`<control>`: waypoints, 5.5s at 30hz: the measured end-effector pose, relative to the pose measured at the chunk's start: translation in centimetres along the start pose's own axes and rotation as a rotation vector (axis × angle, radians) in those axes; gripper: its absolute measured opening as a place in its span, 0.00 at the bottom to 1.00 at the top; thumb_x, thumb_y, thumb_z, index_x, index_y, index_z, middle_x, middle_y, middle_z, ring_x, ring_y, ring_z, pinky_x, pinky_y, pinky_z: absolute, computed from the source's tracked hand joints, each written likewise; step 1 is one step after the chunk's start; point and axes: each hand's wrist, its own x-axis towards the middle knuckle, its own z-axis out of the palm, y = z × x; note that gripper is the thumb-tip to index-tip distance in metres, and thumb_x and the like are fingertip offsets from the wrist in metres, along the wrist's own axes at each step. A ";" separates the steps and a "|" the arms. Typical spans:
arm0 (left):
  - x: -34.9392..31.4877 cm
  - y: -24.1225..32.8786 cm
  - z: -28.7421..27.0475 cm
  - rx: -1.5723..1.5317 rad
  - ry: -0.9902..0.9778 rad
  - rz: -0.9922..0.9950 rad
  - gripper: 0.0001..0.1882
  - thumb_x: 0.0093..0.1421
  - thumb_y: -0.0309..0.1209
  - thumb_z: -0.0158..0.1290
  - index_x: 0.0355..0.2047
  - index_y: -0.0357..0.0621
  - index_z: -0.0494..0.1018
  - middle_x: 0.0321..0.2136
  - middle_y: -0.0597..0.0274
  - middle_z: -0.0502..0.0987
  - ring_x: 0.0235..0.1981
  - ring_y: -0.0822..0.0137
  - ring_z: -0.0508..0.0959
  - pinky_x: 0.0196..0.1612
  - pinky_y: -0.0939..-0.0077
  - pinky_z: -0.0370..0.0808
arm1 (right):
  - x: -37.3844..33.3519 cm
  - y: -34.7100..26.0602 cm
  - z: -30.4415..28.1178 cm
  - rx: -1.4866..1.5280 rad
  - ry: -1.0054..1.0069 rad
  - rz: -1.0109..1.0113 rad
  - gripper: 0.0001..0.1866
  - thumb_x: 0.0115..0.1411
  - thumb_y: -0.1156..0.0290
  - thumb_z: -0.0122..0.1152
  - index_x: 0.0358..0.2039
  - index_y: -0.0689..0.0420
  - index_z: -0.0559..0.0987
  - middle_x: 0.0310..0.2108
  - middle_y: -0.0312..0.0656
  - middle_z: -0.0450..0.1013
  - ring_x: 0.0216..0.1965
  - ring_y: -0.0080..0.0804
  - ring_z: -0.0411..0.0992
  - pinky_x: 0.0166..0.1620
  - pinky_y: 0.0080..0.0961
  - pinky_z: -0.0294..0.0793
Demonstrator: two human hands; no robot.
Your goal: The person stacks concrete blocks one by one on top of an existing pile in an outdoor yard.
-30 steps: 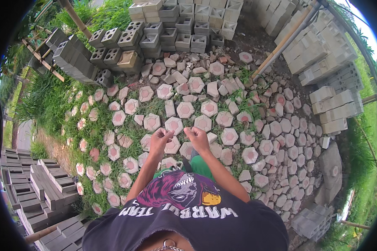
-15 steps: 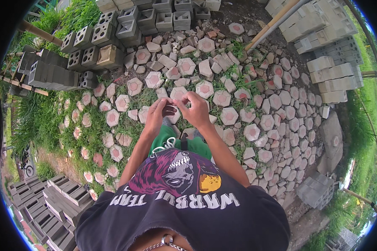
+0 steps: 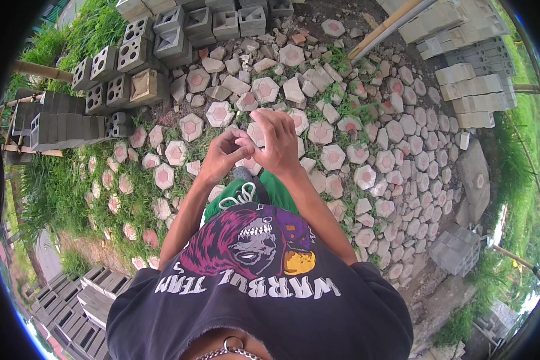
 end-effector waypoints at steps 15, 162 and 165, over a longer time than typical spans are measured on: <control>19.8 -2.2 3.1 0.016 0.210 -0.063 0.06 0.59 0.25 0.53 0.34 0.35 0.73 0.28 0.63 0.77 0.28 0.75 0.74 0.35 0.79 0.72 | 7.1 21.0 1.0 0.089 -0.480 0.130 0.28 0.50 0.49 0.64 0.43 0.60 0.77 0.37 0.47 0.76 0.43 0.45 0.72 0.50 0.38 0.67; 13.8 6.9 -12.9 -1.162 2.495 1.002 0.39 0.63 0.61 0.36 0.56 0.35 0.67 0.51 0.51 0.71 0.48 0.63 0.71 0.52 0.71 0.66 | 25.3 -7.0 49.8 0.914 -2.769 0.061 0.34 0.67 0.43 0.33 0.58 0.61 0.64 0.49 0.44 0.69 0.48 0.31 0.70 0.51 0.32 0.70; 9.3 7.4 -14.1 -1.313 2.542 1.053 0.40 0.63 0.61 0.36 0.53 0.32 0.69 0.50 0.50 0.73 0.48 0.63 0.71 0.51 0.71 0.66 | 22.3 -11.9 51.5 0.834 -2.875 0.006 0.33 0.67 0.44 0.34 0.58 0.61 0.65 0.48 0.44 0.70 0.47 0.30 0.70 0.49 0.31 0.71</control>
